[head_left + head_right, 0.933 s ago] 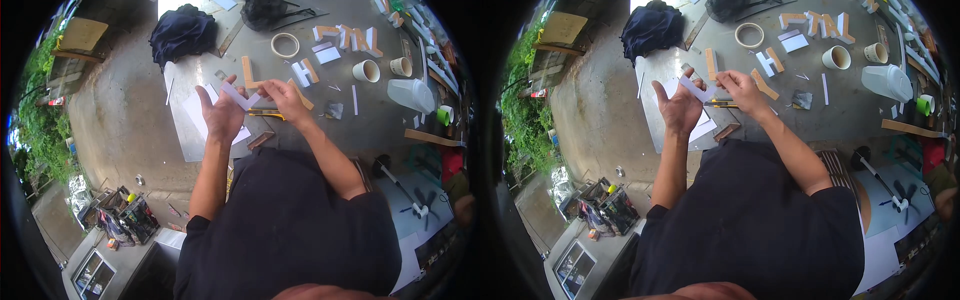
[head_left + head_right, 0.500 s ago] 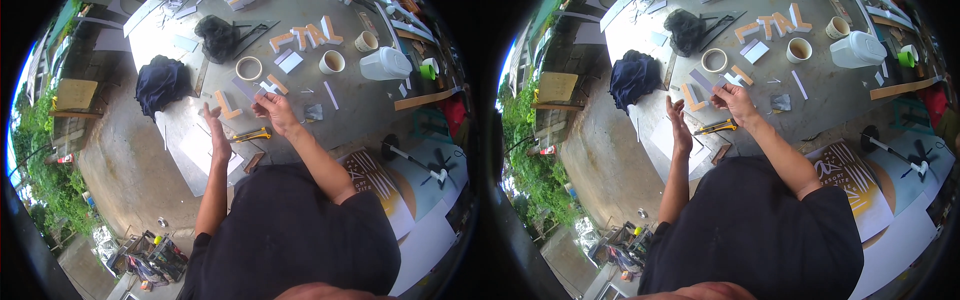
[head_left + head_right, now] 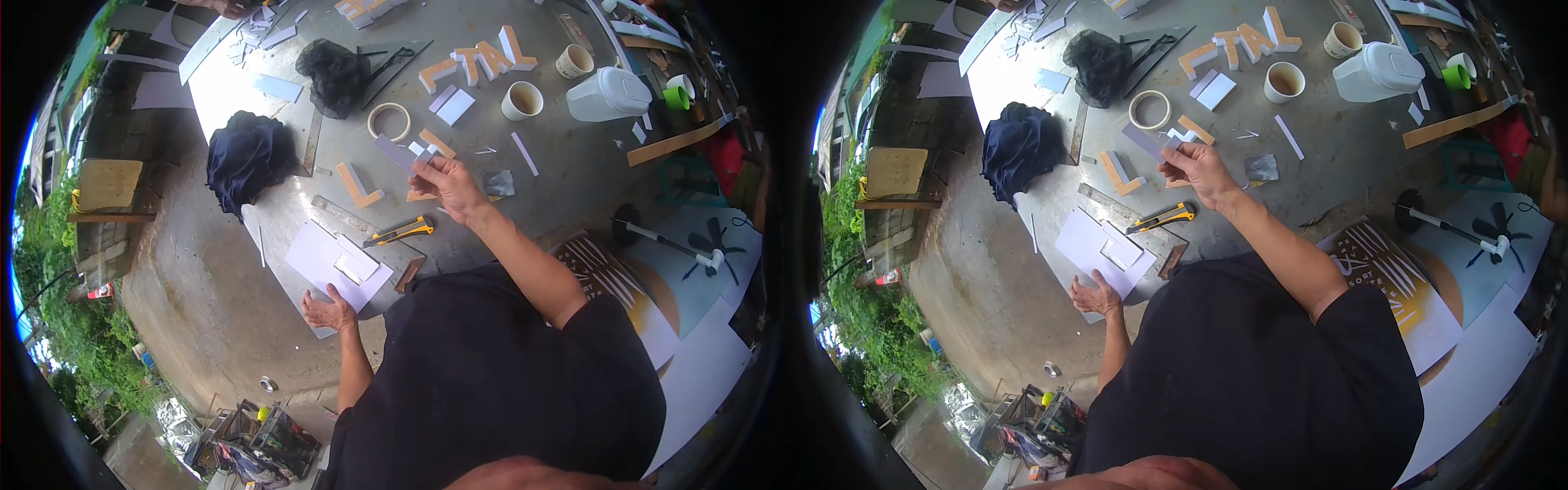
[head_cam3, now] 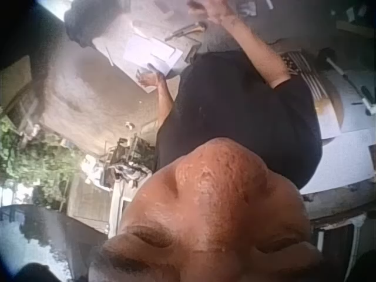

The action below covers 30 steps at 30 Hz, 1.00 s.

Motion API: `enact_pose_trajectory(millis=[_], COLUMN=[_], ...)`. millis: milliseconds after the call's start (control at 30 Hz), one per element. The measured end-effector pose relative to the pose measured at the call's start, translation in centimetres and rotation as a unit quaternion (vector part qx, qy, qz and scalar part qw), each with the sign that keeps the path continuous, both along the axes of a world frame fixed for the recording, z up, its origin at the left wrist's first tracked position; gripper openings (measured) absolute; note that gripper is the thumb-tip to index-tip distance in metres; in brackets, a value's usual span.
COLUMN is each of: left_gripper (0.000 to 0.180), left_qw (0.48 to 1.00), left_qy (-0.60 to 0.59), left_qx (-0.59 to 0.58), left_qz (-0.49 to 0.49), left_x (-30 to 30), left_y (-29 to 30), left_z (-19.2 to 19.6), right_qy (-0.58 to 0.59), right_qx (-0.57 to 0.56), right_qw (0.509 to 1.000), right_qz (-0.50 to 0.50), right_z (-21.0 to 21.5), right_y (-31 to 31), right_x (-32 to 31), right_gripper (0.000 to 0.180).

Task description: Assembling 3D letters for a sign at a workshop table.

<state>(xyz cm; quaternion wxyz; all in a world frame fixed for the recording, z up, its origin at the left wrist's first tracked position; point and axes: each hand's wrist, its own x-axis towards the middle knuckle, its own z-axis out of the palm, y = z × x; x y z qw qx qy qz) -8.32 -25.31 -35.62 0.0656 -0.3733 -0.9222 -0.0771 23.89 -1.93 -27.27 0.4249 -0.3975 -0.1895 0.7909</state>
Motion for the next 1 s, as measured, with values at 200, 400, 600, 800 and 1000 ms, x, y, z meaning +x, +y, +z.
enact_pose_trajectory(millis=[200, 400, 600, 800, 1000], left_gripper=[0.047, 0.043, 0.022, 0.028, 0.037], left_qw=[0.955, 0.734, 0.703, 0.576, 0.548], left_qy=[-0.184, -0.641, -0.669, -0.799, -0.819], left_qx=[0.138, 0.165, 0.156, 0.098, 0.094], left_qz=[-0.188, -0.152, -0.184, -0.144, -0.145], left_x=[5.4, 11.6, 13.5, 13.0, 12.6], left_y=[6.7, 13.3, 15.0, 14.2, 14.4], left_z=[5.8, 11.4, 11.7, 11.2, 11.5], right_qy=[-0.001, -0.022, -0.028, 0.022, 0.125], right_qx=[0.007, 0.018, 0.035, -0.014, -0.097], right_qw=[1.000, 0.997, 0.997, 0.991, 0.969], right_qz=[0.005, 0.065, 0.070, 0.133, 0.192], right_z=[0.7, 1.9, 0.5, 2.1, 2.6], right_y=[-1.1, -3.7, -5.2, -4.4, -4.4], right_x=[-1.4, -4.1, -3.8, -1.6, -0.9], right_gripper=[0.017, 0.017, 0.017, 0.021, 0.019])
